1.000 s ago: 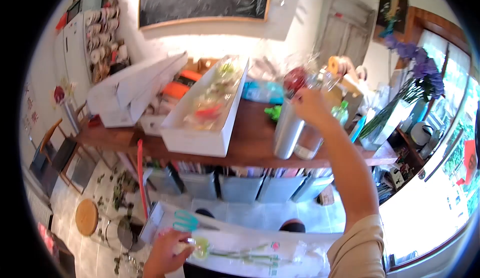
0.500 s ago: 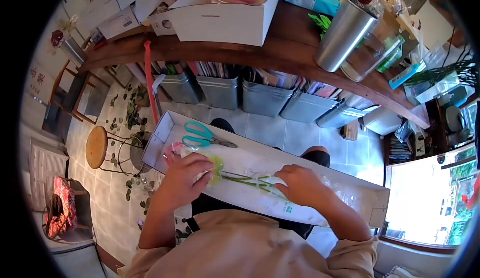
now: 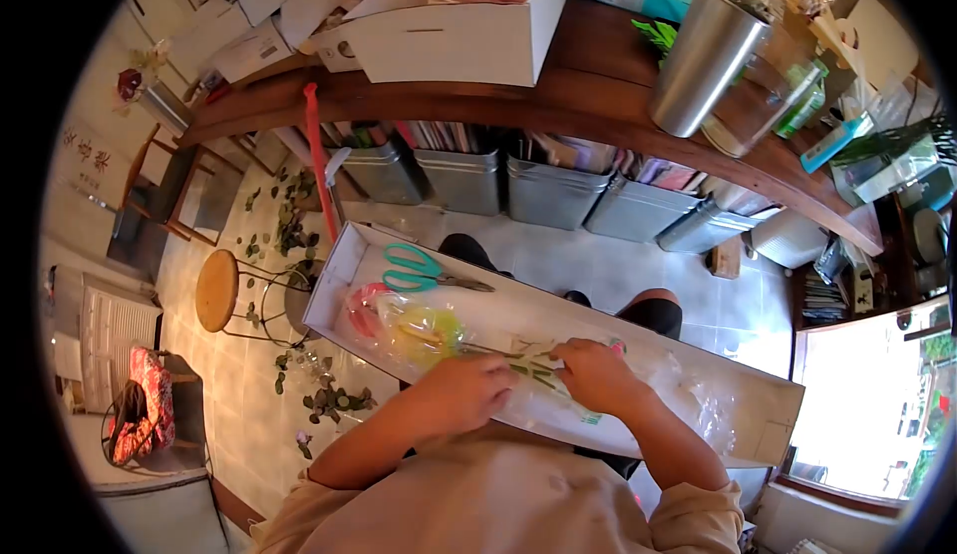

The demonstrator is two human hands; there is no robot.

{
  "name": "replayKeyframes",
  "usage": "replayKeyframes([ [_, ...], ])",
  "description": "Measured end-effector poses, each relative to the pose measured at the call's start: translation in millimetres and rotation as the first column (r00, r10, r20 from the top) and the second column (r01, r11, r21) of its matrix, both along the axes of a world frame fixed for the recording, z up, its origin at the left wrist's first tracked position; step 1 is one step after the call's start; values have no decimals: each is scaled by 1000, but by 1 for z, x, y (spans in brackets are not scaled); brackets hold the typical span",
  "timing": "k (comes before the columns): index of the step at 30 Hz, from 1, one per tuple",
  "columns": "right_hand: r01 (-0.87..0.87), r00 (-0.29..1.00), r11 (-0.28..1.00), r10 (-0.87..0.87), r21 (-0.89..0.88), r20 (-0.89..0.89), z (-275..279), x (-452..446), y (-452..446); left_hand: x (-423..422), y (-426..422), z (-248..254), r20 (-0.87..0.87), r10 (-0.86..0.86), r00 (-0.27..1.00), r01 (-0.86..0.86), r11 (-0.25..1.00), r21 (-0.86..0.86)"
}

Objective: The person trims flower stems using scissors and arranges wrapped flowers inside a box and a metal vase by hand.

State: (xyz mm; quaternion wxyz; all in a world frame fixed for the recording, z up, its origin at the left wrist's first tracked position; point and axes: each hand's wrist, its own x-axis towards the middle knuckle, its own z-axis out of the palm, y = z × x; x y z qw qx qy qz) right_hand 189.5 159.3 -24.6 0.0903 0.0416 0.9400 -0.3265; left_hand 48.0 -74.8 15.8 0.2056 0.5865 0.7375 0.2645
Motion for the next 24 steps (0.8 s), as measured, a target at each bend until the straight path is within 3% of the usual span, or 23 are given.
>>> replayKeyframes([
  [1,-1,998,999,-2,-55,-56,-5,1,2,4,0,-3,19,-5,1000,5,1000,-13],
  [4,4,997,997,2,78,-83,-6,3,-9,9,-4,-7,42,-8,999,9,1000,-29],
  [7,14,988,997,-3,72,-152,-20,2,-18,10,-7,-13,57,-31,998,34,999,-41],
  [11,93,963,991,-114,-98,-243,-11,0,-18,14,-7,-12,98,-60,993,63,998,-23],
  [17,210,910,941,-287,-264,-299,50,3,1,16,-6,4,120,92,989,-104,989,102],
  [20,192,850,934,-312,-303,-424,66,6,7,16,6,24,356,259,898,-297,953,57],
  [22,193,812,902,-368,-386,-453,77,7,3,17,12,17,677,166,717,-375,910,174],
  [23,131,802,926,-309,-354,-512,78,6,2,18,13,14,802,92,590,-423,882,210],
  [24,95,808,930,-280,-354,-518,78,5,0,19,18,19,843,25,537,-428,869,247],
])
